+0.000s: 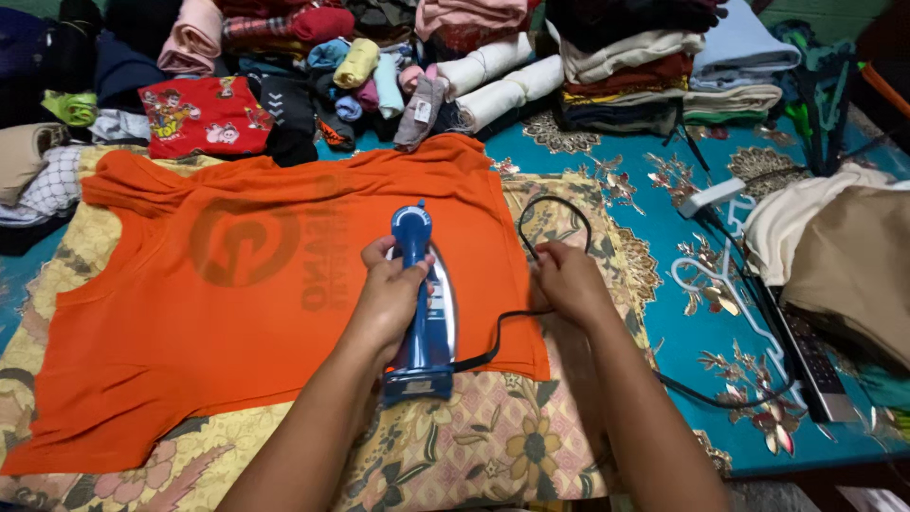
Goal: The person plugs in an iron and irons an orange t-shirt on a table. They smooth the shirt, move the iron across its surface, and adjust the fabric during the process.
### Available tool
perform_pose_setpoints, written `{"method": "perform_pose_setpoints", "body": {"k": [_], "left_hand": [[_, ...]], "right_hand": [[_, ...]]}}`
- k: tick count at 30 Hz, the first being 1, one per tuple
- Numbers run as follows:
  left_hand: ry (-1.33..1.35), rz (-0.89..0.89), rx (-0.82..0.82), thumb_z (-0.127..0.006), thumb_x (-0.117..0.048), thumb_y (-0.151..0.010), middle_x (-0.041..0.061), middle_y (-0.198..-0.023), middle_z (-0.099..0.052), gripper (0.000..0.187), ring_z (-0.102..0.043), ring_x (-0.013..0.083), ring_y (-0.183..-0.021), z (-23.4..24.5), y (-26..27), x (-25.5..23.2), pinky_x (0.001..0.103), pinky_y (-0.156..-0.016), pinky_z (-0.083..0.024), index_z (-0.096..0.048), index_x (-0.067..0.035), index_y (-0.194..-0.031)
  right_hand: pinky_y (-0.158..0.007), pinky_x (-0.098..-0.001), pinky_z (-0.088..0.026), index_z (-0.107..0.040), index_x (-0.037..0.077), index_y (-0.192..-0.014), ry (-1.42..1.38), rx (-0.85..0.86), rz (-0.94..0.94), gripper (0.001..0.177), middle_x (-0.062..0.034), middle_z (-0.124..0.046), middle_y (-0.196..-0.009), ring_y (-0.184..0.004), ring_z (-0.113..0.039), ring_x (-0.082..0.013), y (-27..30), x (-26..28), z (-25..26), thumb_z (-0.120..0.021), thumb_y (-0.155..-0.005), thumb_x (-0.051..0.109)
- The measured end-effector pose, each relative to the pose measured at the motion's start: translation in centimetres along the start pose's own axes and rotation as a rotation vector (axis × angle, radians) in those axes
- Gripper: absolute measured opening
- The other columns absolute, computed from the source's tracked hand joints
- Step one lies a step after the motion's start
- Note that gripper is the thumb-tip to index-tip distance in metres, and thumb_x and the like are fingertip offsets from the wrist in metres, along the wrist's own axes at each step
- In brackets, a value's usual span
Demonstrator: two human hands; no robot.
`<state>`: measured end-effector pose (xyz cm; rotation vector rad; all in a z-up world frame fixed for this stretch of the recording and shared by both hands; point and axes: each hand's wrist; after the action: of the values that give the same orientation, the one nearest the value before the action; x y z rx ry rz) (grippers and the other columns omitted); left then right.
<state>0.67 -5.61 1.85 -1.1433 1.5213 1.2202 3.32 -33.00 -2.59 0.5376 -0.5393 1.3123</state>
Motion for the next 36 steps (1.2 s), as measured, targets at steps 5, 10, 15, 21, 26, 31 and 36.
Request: {"method": "perform_pose_setpoints", "body": {"k": [5,10,15,21,26,31,36], "left_hand": [[0.134,0.096,-0.021,-0.054,-0.006,-0.093,0.005,-0.106,-0.067,0.056,-0.058,0.0113,-0.074,-2.2,-0.7,0.0,0.028,-0.068,-0.053,-0.029,-0.009,-0.143],[0.1,0.051,0.062,-0.058,-0.006,-0.094,0.005,-0.111,-0.06,0.048,-0.061,0.0133,-0.076,-4.4,-2.3,3.0,0.029,-0.071,-0.055,-0.043,0.002,-0.139],[0.159,-0.107,0.12,-0.057,-0.008,-0.097,0.011,-0.121,-0.057,0.044,-0.064,0.0167,-0.087,-8.1,-4.6,5.5,0.034,-0.083,-0.053,-0.055,0.015,-0.134],[0.452,0.017,0.037,-0.061,-0.036,-0.095,0.02,-0.128,-0.053,0.076,-0.058,0.0232,-0.109,-14.4,-5.0,4.5,0.035,-0.092,-0.051,-0.017,-0.009,-0.15],[0.078,0.147,0.294,-0.044,-0.061,-0.098,0.016,-0.145,-0.047,0.073,-0.052,0.0211,-0.118,-13.0,-5.4,4.1,0.035,-0.094,-0.047,-0.029,-0.017,-0.154],[-0.367,-0.246,0.27,-0.057,-0.044,-0.098,0.008,-0.101,-0.079,0.048,-0.071,0.0152,-0.089,-5.4,-12.3,2.7,0.032,-0.081,-0.056,-0.071,-0.002,-0.116],[-0.601,-0.335,0.013,-0.066,-0.023,-0.097,0.012,-0.1,-0.078,0.03,-0.072,0.0208,-0.089,-1.5,-18.7,3.6,0.034,-0.08,-0.056,-0.069,-0.004,-0.119]], "right_hand": [[-0.104,-0.0475,-0.042,-0.072,0.024,-0.122,0.611,0.183,0.213,0.04,-0.0025,-0.062,-0.133,-0.129,-0.049,-0.0276,4.2,-0.8,1.8,-0.065,-0.084,0.016],[-0.108,-0.0572,-0.034,-0.073,0.023,-0.118,0.976,0.112,-0.141,0.028,-0.0069,-0.059,-0.132,-0.133,-0.046,-0.0292,6.2,-4.3,5.9,-0.066,-0.092,0.031],[-0.105,-0.052,-0.044,-0.075,0.015,-0.118,0.704,-0.31,-0.012,0.033,-0.0143,-0.061,-0.136,-0.13,-0.05,-0.0367,6.3,-5.5,9.3,-0.068,-0.085,0.018],[-0.095,-0.0389,-0.055,-0.058,0.008,-0.138,-0.234,-0.038,0.221,0.044,-0.0151,-0.068,-0.131,-0.116,-0.069,-0.0278,4.5,0.2,6.0,-0.06,-0.098,0.027],[-0.083,-0.0404,-0.057,-0.037,0.013,-0.153,-0.495,0.158,0.015,0.064,-0.0168,-0.07,-0.123,-0.101,-0.072,-0.0281,3.3,3.2,3.8,-0.058,-0.093,0.024],[-0.09,-0.0387,-0.053,-0.045,0.002,-0.151,-0.175,-0.017,0.329,0.055,-0.0236,-0.07,-0.12,-0.103,-0.07,-0.0308,5.0,2.4,3.8,-0.057,-0.099,0.016],[-0.086,-0.0357,-0.051,-0.05,0.004,-0.148,-0.103,-0.093,0.339,0.052,-0.0232,-0.07,-0.113,-0.097,-0.068,-0.0286,8.3,1.5,4.3,-0.059,-0.098,0.015]]}}
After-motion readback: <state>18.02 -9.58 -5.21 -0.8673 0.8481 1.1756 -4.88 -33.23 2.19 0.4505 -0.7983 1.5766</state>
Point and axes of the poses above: each hand's wrist, its own y-axis away from the middle knuckle, its own z-axis out of the back of the hand, x = y × z
